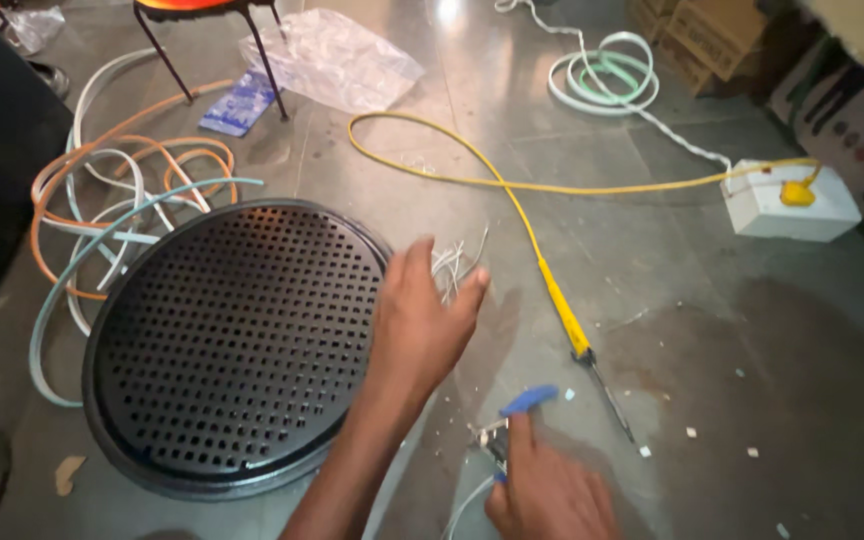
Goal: The person strips the insulation off the ends of several white wires using a pair of wire strippers. They then insert the stripped ends into a small white plastic connector block.
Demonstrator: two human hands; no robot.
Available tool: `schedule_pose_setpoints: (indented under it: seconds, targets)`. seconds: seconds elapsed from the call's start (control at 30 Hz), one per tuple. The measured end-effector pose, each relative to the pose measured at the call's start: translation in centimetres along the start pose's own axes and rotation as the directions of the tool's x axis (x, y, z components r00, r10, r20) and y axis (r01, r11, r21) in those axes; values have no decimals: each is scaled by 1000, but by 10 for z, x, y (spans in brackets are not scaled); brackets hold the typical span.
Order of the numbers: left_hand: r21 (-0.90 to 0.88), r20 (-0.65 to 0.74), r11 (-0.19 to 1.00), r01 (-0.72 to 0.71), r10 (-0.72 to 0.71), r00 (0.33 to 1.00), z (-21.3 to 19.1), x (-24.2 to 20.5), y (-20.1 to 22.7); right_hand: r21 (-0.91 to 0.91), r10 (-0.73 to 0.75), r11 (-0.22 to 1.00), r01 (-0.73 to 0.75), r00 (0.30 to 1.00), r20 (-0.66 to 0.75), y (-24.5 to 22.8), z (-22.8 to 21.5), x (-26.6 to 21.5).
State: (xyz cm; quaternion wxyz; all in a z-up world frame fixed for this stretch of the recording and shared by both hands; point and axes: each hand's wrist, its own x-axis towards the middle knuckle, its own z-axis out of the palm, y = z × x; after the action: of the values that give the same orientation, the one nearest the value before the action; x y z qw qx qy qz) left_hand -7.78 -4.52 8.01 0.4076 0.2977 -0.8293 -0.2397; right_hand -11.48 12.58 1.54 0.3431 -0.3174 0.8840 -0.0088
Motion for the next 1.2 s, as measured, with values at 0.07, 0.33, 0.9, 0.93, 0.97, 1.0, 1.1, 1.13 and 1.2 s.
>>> schedule_pose_setpoints:
  seconds: [0.07, 0.33, 0.9, 0.93, 0.97, 1.0, 1.1, 1.13, 1.2]
  targets:
    - [-28, 125, 992, 125, -121, 985, -1, -11, 3, 52, -82, 995, 91, 986, -143, 7, -5, -5]
    - [309, 593, 906, 289, -421, 686, -25, -135, -8, 495, 126, 848, 188, 836, -533, 41, -54, -14]
    - [141, 464, 976, 166, -213, 860, -2, -186, -39, 304, -191, 898, 318, 904, -383, 29, -33, -4]
    - [220, 539, 948, 231, -316, 781, -6, -183, -38, 279, -148, 933, 228, 949, -279, 32, -31, -2]
    - [297, 600, 913, 279, -405, 690, -7, -176, -37, 242, -94, 960, 138, 979, -183, 34, -32, 0]
    - [375, 647, 872, 315, -489, 585, -8, -167, -36, 286, -145, 933, 219, 955, -259, 35, -33, 1]
    - [464, 649, 752, 468, -648, 399, -18, -146, -36, 311, -327, 779, 544, 776, -538, 33, -36, 2]
    - [402, 633, 704, 585, -675, 378, -22, -140, -36, 251, -405, 686, 683, 645, -648, 34, -40, 0]
    - [251, 613, 573, 780, -718, 330, -26, -130, -33, 315, -364, 553, 771, 564, -741, 34, -44, -5]
